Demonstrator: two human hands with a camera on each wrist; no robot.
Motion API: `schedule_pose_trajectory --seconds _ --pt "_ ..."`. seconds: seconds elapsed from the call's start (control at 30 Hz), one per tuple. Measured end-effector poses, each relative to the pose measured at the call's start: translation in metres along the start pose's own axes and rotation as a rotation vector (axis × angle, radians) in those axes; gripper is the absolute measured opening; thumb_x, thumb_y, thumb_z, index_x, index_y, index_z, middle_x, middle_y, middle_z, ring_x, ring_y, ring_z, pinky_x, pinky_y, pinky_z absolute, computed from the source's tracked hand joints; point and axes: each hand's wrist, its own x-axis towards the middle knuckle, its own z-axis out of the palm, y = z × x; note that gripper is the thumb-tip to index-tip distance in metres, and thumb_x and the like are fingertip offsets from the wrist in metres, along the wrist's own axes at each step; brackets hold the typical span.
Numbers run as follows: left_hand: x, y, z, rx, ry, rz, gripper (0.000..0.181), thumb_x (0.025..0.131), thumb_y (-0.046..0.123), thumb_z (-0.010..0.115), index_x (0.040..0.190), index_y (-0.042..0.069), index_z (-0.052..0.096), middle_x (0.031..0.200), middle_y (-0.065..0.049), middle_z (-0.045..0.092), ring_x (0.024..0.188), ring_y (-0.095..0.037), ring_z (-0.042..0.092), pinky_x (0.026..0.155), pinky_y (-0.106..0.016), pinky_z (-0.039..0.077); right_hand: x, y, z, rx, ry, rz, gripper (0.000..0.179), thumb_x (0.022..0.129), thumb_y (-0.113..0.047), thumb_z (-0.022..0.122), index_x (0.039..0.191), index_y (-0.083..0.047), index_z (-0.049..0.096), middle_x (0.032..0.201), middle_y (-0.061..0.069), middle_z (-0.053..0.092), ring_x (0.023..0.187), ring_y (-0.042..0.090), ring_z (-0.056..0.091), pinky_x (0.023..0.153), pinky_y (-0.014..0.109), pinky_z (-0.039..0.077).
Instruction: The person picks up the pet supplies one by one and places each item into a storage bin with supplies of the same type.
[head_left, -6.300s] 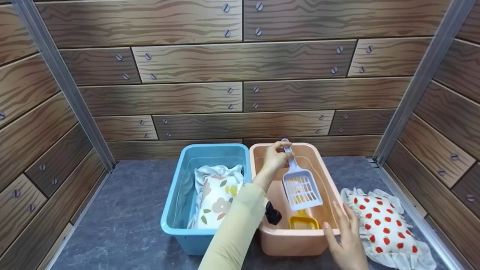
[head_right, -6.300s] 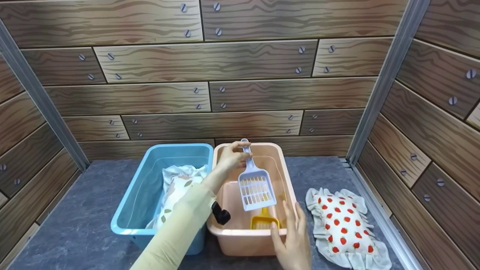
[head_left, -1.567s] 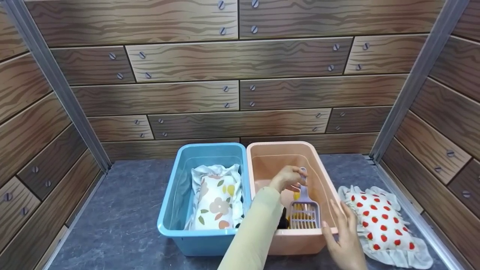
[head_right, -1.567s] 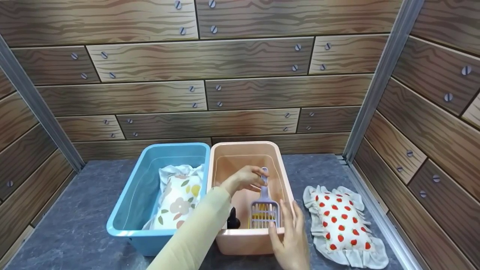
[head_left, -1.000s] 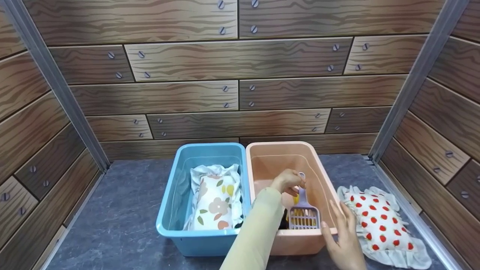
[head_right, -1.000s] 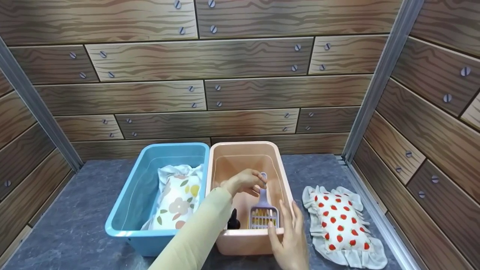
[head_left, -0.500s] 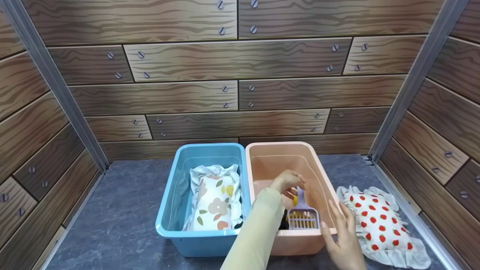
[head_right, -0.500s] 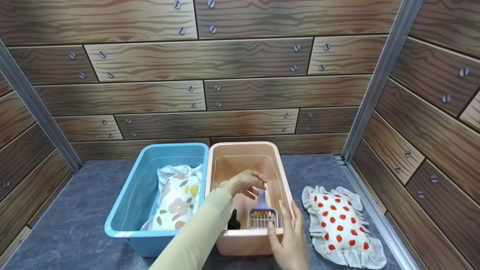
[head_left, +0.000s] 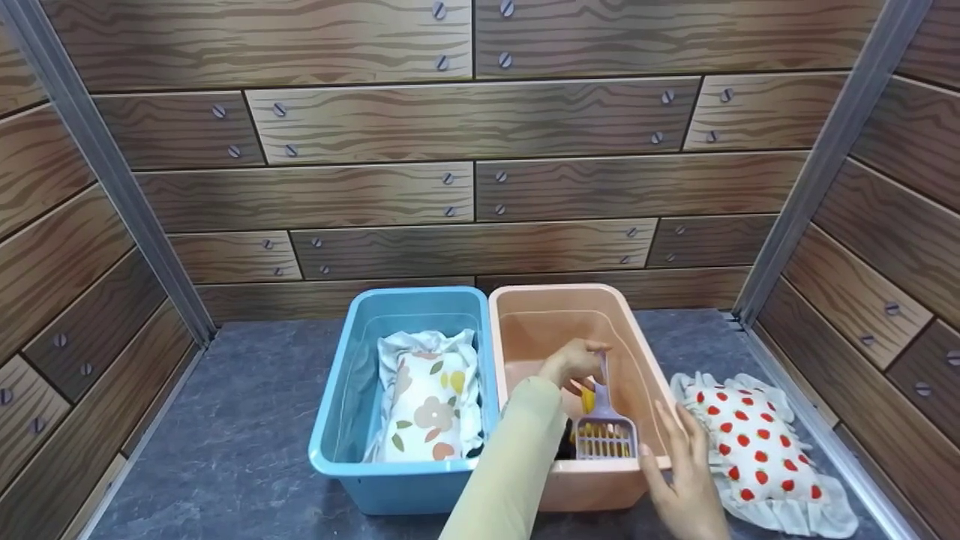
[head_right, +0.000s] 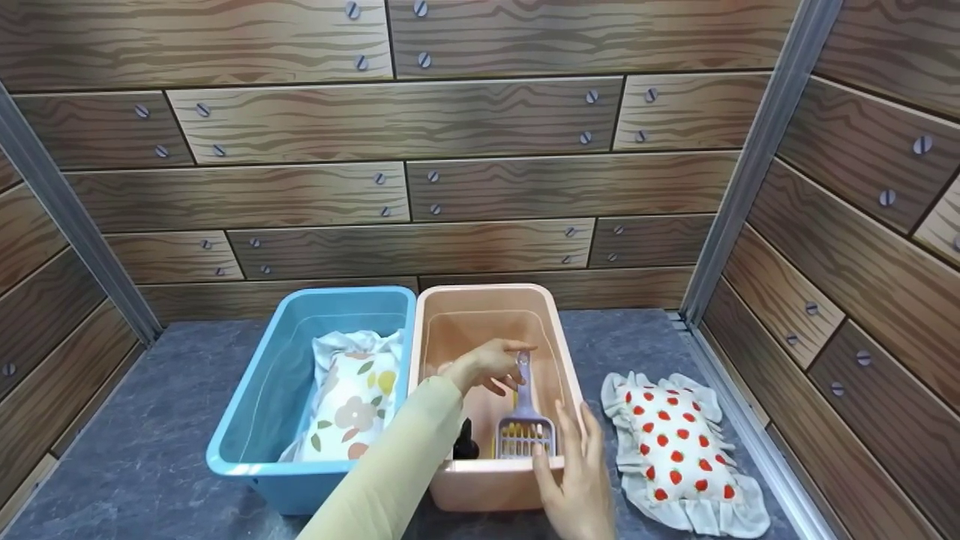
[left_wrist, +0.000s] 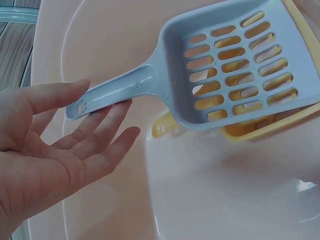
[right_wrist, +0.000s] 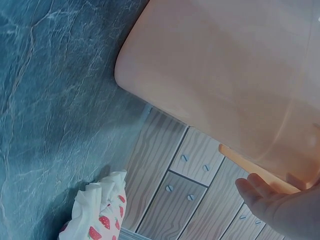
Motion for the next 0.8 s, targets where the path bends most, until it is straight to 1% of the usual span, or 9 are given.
schedule_pose_trajectory --seconds 0.07,0.1,0.27,0.33,0.57,0.63,0.8 --pt "0.0003 -0.0005 -0.0002 0.001 0.000 0.001 0.061 0.084 -0.004 0.061 0.139 0.023 0.056 0.090 -0.006 0.072 0.093 -0.034 0.070 0.084 -0.047 0.057 -0.0001 -0.0004 -0.0002 -0.007 -0.008 0.005 0.059 0.090 -0.002 0.062 0.146 -0.004 0.043 0.146 0.027 0.028 0.127 0.050 0.037 0.091 0.076 0.033" --pt "0.0004 -0.0006 -0.0003 -0.005 0.002 0.000 0.060 0.085 -0.003 0.062 0.138 0.022 0.057 0.092 -0.004 0.071 0.094 -0.034 0.070 0.085 -0.047 0.056 -0.0002 -0.0006 -0.0002 -0.008 -0.010 0.009 0.059 0.090 -0.003 0.062 0.146 -0.005 0.042 0.147 0.026 0.028 0.128 0.050 0.036 0.092 0.076 0.033" --pt "-0.0009 -0.0006 0.0005 -0.056 0.020 -0.001 0.048 0.084 0.004 0.069 0.130 0.016 0.060 0.101 0.000 0.064 0.094 -0.037 0.069 0.086 -0.051 0.055 0.0000 0.0000 -0.0001 -0.003 -0.010 0.012 0.060 0.089 -0.002 0.063 0.146 -0.005 0.042 0.147 0.026 0.028 0.128 0.049 0.035 0.092 0.077 0.032" --pt "-0.0022 -0.0002 0.0004 -0.066 0.023 -0.002 0.046 0.084 0.005 0.070 0.128 0.014 0.060 0.102 -0.001 0.063 0.095 -0.038 0.069 0.086 -0.052 0.054 0.0001 0.0001 -0.0001 0.001 -0.006 0.007 0.060 0.089 -0.002 0.063 0.146 -0.005 0.043 0.147 0.026 0.028 0.129 0.049 0.035 0.092 0.077 0.032" --pt "-0.0066 0.0021 0.0013 -0.116 0.011 -0.029 0.047 0.085 0.006 0.068 0.129 0.014 0.054 0.125 0.001 0.058 0.099 -0.041 0.066 0.092 -0.055 0.050 -0.0002 0.0015 0.0015 0.002 0.023 -0.017 0.060 0.087 0.000 0.065 0.144 -0.005 0.046 0.145 0.025 0.031 0.128 0.045 0.037 0.091 0.069 0.037" --pt "-0.0061 0.0022 0.0016 -0.122 0.013 -0.033 0.046 0.086 0.006 0.067 0.129 0.013 0.054 0.120 0.001 0.058 0.100 -0.042 0.066 0.093 -0.055 0.050 0.0000 0.0018 0.0015 0.000 0.022 -0.021 0.061 0.086 0.000 0.065 0.144 -0.005 0.045 0.145 0.025 0.031 0.127 0.046 0.037 0.090 0.070 0.037" --pt "-0.0052 0.0017 0.0012 -0.119 0.008 -0.048 0.043 0.085 0.006 0.068 0.125 0.011 0.053 0.099 -0.002 0.057 0.103 -0.043 0.065 0.091 -0.055 0.051 0.0006 0.0009 0.0017 0.004 0.019 -0.016 0.061 0.087 0.000 0.065 0.144 -0.005 0.046 0.144 0.026 0.031 0.127 0.047 0.037 0.091 0.070 0.037"
